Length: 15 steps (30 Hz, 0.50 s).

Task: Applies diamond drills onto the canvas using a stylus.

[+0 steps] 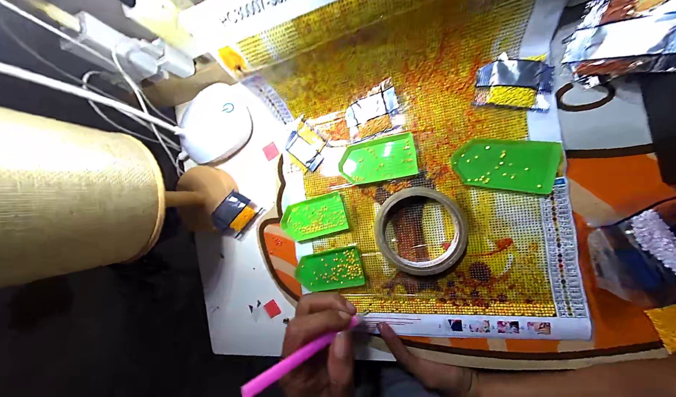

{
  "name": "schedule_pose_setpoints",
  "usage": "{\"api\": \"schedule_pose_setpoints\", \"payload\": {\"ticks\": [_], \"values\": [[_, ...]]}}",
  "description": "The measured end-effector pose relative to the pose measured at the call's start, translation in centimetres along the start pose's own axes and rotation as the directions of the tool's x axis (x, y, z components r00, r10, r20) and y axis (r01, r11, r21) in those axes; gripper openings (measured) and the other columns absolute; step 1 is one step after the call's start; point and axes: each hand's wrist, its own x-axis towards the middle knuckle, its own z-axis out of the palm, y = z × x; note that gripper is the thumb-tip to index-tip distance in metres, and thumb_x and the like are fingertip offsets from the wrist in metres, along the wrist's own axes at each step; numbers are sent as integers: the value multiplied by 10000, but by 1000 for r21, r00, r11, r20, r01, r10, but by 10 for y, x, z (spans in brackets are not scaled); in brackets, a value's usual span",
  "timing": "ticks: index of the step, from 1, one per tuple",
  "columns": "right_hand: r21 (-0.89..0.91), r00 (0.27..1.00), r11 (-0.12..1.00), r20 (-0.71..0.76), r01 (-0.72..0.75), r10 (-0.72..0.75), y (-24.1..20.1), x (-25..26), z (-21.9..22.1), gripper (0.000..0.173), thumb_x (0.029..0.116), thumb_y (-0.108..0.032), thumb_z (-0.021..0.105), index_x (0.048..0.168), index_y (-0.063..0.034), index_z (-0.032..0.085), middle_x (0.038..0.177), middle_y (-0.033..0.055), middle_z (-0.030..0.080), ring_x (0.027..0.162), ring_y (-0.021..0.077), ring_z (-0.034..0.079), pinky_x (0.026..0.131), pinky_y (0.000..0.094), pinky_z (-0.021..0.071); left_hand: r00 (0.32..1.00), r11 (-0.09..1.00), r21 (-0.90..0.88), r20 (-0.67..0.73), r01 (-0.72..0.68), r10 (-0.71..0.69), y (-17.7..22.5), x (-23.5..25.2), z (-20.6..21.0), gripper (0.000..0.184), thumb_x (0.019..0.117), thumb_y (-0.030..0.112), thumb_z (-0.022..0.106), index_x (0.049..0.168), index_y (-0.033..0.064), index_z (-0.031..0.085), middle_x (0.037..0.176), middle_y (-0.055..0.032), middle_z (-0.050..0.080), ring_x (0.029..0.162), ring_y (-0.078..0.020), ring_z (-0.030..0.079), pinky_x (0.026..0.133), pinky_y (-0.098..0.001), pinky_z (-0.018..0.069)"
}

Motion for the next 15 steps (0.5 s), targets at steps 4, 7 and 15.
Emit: {"api": "schedule_pose_setpoints", "payload": {"ticks": [4, 7, 15], "values": [[164, 997, 985, -65, 45, -35, 16, -12, -4, 308, 966, -210, 689, 1217, -32, 700, 1181, 5, 733, 1162, -12, 636, 1035, 174, 499, 995, 999, 46, -96, -8, 12, -19, -34, 3, 173, 942, 229, 677, 1085, 136, 703, 1045, -49, 684, 940, -215, 676, 822, -354, 591], [75, 996, 993, -5, 90, -90, 24, -8, -2, 362, 1020, -271, 599, 1243, 3, 675, 1208, 44, 724, 1183, 19, 629, 1039, 182, 481, 991, 997, 72, -129, -36, 45, -33, -47, 5, 167, 944, 214, 670, 1078, 123, 708, 1060, -61, 682, 960, -222, 674, 834, -361, 592], [109, 968, 966, 59, 236, -243, 28, -1, -2, 366, 1040, -239, 563, 1260, 39, 652, 1233, 103, 706, 1226, 61, 618, 1080, 186, 458, 990, 963, 251, -67, -102, 123, -49, -64, 9, 191, 898, 220, 685, 1061, 126, 718, 1080, -59, 680, 995, -219, 664, 852, -346, 579]]}}
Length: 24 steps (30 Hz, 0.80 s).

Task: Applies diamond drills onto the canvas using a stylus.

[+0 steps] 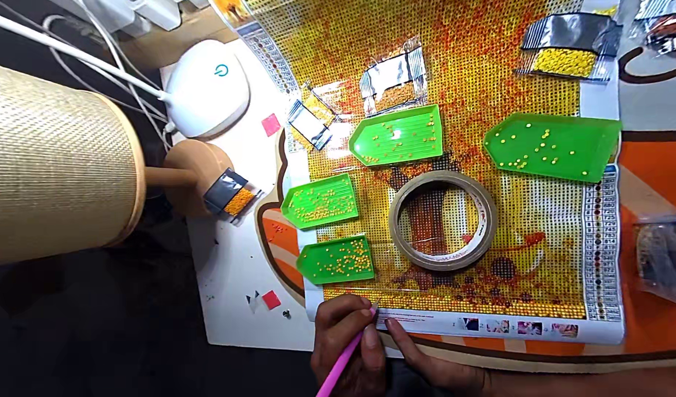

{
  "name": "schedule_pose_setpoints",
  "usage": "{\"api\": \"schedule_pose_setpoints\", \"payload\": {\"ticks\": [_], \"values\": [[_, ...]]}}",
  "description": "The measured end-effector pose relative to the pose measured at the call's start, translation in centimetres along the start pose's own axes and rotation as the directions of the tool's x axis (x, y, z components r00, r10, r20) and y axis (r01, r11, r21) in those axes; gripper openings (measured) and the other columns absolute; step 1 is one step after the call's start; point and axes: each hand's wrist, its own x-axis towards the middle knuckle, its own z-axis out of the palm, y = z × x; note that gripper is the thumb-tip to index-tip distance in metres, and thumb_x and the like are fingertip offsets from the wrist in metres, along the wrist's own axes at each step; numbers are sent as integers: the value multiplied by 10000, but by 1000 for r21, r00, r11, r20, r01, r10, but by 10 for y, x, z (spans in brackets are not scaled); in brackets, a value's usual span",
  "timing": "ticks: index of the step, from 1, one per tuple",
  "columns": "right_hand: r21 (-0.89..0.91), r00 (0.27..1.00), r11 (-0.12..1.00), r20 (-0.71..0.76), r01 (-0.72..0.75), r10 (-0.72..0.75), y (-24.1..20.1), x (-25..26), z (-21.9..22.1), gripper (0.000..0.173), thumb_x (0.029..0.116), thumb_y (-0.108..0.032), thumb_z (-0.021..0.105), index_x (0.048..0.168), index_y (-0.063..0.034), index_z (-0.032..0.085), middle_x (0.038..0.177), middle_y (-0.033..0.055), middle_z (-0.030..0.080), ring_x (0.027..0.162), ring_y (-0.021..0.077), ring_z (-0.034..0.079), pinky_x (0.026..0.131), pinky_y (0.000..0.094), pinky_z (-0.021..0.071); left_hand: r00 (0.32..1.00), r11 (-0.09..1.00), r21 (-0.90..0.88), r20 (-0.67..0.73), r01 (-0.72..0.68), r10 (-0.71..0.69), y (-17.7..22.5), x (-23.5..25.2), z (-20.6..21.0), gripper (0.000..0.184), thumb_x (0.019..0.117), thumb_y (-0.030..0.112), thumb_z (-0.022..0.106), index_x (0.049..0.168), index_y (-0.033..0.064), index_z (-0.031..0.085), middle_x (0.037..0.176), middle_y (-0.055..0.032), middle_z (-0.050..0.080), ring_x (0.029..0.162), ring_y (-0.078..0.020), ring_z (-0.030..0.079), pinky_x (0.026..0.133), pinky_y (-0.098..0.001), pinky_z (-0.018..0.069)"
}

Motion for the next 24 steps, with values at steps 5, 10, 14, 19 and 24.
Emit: {"api": "schedule_pose_setpoints", "payload": {"ticks": [5, 10, 14, 19, 24], "values": [[8, 977, 982, -102, -188, 188, 34, -39, -11, 359, 982, -236, 665, 1295, -60, 665, 1275, 27, 696, 1247, 53, 606, 1092, 236, 478, 1000, 1000, 31, 22, -1, 0, 4, 1, 2, 197, 895, 231, 694, 1052, 115, 723, 1087, -56, 679, 1011, -216, 662, 866, -340, 578], [-17, 965, 970, -106, -241, 238, 45, -50, -15, 361, 977, -253, 676, 1302, -98, 667, 1290, 7, 688, 1258, 54, 597, 1101, 250, 475, 999, 998, 55, 38, -5, 2, 5, 4, 4, 200, 897, 234, 689, 1056, 117, 720, 1080, -52, 680, 1014, -215, 661, 871, -341, 574], [-47, 976, 977, -78, -208, 204, 37, -41, -13, 367, 996, -261, 648, 1306, -66, 658, 1286, 35, 689, 1252, 60, 603, 1096, 237, 475, 999, 998, 59, 49, -4, 1, 5, 5, 4, 203, 895, 239, 692, 1057, 119, 721, 1089, -54, 678, 1021, -214, 659, 881, -342, 572], [-27, 956, 956, -30, -292, 291, -39, 20, 3, 344, 980, -222, 637, 1195, 43, 684, 1137, 65, 742, 1093, -5, 651, 1000, 148, 472, 999, 997, 72, 44, -13, 10, 4, 5, 5, 183, 906, 231, 693, 1062, 140, 721, 1096, -42, 679, 1033, -199, 659, 894, -335, 568], [-39, 981, 981, -51, -192, 189, 19, -25, -7, 335, 996, -215, 641, 1274, -30, 667, 1248, 36, 706, 1220, 27, 612, 1073, 196, 470, 998, 998, 69, 64, -7, 2, 4, 5, 4, 205, 889, 229, 698, 1063, 124, 724, 1097, -53, 675, 1026, -211, 657, 879, -337, 570]]}}
